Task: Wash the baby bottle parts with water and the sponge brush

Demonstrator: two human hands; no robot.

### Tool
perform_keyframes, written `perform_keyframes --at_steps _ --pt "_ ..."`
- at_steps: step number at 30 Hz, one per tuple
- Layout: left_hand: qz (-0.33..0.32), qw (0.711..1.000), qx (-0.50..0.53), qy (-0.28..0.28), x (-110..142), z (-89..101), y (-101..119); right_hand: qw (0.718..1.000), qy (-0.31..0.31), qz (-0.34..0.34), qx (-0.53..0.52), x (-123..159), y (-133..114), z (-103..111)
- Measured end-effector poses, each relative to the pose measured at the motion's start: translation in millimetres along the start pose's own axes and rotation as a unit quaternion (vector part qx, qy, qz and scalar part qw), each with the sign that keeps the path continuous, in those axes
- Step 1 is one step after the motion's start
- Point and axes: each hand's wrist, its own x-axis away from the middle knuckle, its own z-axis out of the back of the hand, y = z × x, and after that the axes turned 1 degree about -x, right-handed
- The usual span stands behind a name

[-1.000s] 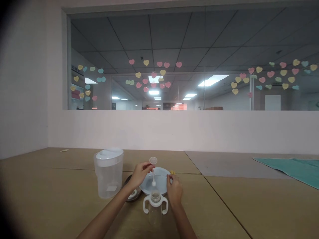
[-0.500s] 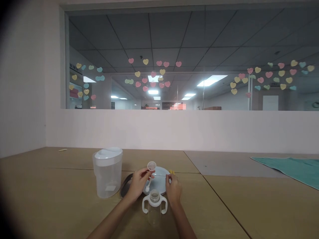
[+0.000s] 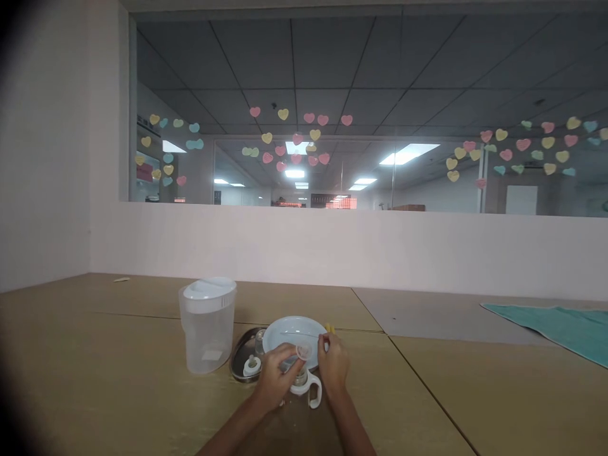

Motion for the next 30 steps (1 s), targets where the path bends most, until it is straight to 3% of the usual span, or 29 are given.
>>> perform_keyframes --at_steps 5,9,11,15,18,26,30 --pt "-0.013 0.999 -0.033 -0.032 8 3.2 -15 1.0 0.01 0.011 0.009 1 4 -2" --pt "-0.082 0.984 -0.152 -0.045 13 16.6 -23 1.0 -0.007 0.01 0.018 1 6 -2" --pt "-0.091 0.971 -0.22 -0.023 12 25.6 -30 0.999 -0.008 0.014 0.029 2 5 -1" --pt "0.04 0.925 -0.377 0.034 10 44.7 -51 0.998 -0.003 0.038 0.054 1 3 2" --pt "0.112 0.889 -0.443 0.007 11 54.7 -64 0.996 0.001 0.065 0.062 1 3 3" --pt "0.202 0.861 -0.466 -0.026 18 54.5 -78 0.993 0.025 0.089 0.076 1 0 2" --pt "0.241 0.853 -0.462 -0.01 14 59.0 -77 0.994 0.029 0.085 0.058 2 -3 4"
